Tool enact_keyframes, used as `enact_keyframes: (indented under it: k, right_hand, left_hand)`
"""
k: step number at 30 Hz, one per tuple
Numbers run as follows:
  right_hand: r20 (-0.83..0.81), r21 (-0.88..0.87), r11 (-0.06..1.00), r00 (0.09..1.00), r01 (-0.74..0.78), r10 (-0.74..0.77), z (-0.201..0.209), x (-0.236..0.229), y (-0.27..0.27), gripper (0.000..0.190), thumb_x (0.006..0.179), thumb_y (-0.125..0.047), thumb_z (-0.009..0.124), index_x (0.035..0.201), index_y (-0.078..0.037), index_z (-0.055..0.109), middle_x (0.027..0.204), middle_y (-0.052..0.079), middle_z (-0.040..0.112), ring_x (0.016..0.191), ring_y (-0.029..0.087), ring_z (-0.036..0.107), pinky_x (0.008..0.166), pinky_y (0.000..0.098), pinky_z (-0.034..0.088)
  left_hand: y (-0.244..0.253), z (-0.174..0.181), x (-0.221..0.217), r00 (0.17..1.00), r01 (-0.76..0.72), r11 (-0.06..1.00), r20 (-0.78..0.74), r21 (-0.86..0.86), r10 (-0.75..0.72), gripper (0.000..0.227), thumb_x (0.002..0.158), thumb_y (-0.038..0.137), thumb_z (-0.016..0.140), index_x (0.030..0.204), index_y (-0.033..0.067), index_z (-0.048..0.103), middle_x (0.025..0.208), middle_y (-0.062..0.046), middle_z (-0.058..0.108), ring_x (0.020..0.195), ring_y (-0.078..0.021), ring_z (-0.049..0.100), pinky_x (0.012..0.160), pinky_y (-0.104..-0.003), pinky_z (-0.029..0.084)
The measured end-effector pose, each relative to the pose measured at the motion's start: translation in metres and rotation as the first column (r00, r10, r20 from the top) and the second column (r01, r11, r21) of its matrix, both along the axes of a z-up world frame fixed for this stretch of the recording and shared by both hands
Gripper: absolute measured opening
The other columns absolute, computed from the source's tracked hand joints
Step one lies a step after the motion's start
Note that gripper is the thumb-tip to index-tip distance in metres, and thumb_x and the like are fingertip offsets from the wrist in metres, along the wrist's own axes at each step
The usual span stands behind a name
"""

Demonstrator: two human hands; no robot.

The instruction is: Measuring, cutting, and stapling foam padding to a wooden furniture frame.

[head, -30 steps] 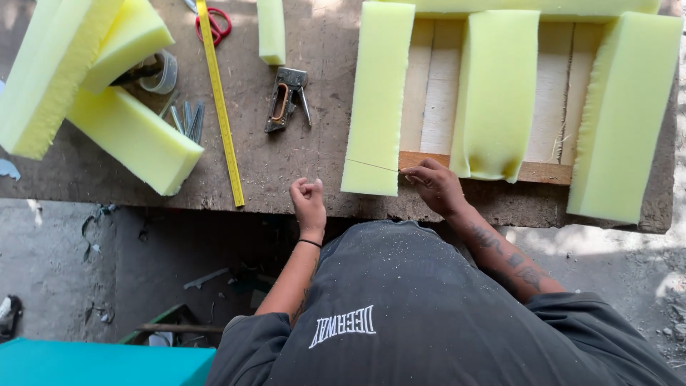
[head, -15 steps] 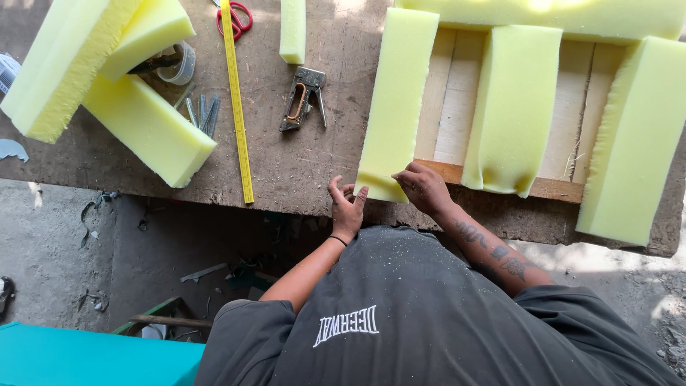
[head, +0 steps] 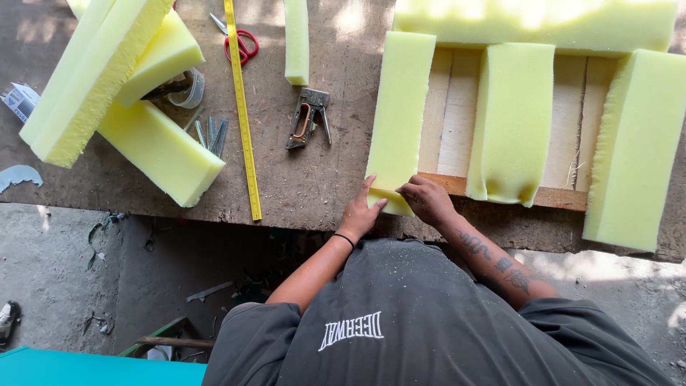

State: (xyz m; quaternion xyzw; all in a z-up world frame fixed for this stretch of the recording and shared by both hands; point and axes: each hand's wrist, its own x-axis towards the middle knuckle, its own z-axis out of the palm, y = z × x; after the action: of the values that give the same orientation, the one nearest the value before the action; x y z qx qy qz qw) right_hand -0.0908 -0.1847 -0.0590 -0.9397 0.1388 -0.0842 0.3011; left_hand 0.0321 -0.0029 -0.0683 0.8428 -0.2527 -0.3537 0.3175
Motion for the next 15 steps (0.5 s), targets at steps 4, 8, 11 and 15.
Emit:
enact_keyframes:
  k: [4,8,11,15]
  right_hand:
    - [-0.022,-0.008,1.000,1.000,-0.007,0.007,0.008,-0.011,-0.008,0.003,0.094,-0.020,0.068,0.092,-0.021,0.070,0.089,0.005,0.064,0.082,0.035,0.070,0.065,0.0454,0.056]
    - [-0.064,-0.019,1.000,0.998,-0.005,0.003,0.005,-0.041,-0.035,0.004,0.090,-0.019,0.070,0.092,-0.022,0.070,0.089,0.005,0.063,0.082,0.037,0.068,0.068,0.0473,0.056]
    - [-0.117,-0.084,0.996,0.992,0.031,-0.041,-0.013,-0.082,-0.056,0.004,0.091,-0.023,0.070,0.093,-0.026,0.068,0.092,0.001,0.063,0.083,0.035,0.069,0.070,0.0453,0.057]
    - [-0.095,-0.141,0.988,0.993,0.056,-0.070,-0.022,-0.099,-0.061,0.004,0.093,-0.022,0.070,0.095,-0.024,0.067,0.091,0.001,0.062,0.084,0.034,0.069,0.068,0.0450,0.057]
  left_hand:
    - [-0.006,0.020,0.002,0.999,0.035,0.998,-0.003,0.052,-0.035,0.070,0.098,0.050,0.060,0.156,0.0497,0.021,0.110,-0.031,0.071,0.114,-0.0491,0.066,0.102,-0.056,0.050]
    - [-0.008,0.023,0.007,0.999,0.033,0.998,-0.028,0.060,-0.031,0.070,0.099,0.050,0.059,0.158,0.0471,0.021,0.109,-0.033,0.071,0.114,-0.0482,0.067,0.100,-0.056,0.051]
    - [-0.005,0.009,0.010,0.998,0.046,0.997,-0.048,0.059,-0.043,0.073,0.098,0.051,0.060,0.159,0.0469,0.020,0.112,-0.034,0.070,0.116,-0.0478,0.066,0.101,-0.055,0.051]
    - [-0.009,0.000,0.017,0.992,0.099,0.992,-0.089,0.072,-0.092,0.080,0.096,0.048,0.065,0.161,0.0438,0.018,0.120,-0.036,0.067,0.122,-0.0486,0.063,0.105,-0.055,0.050]
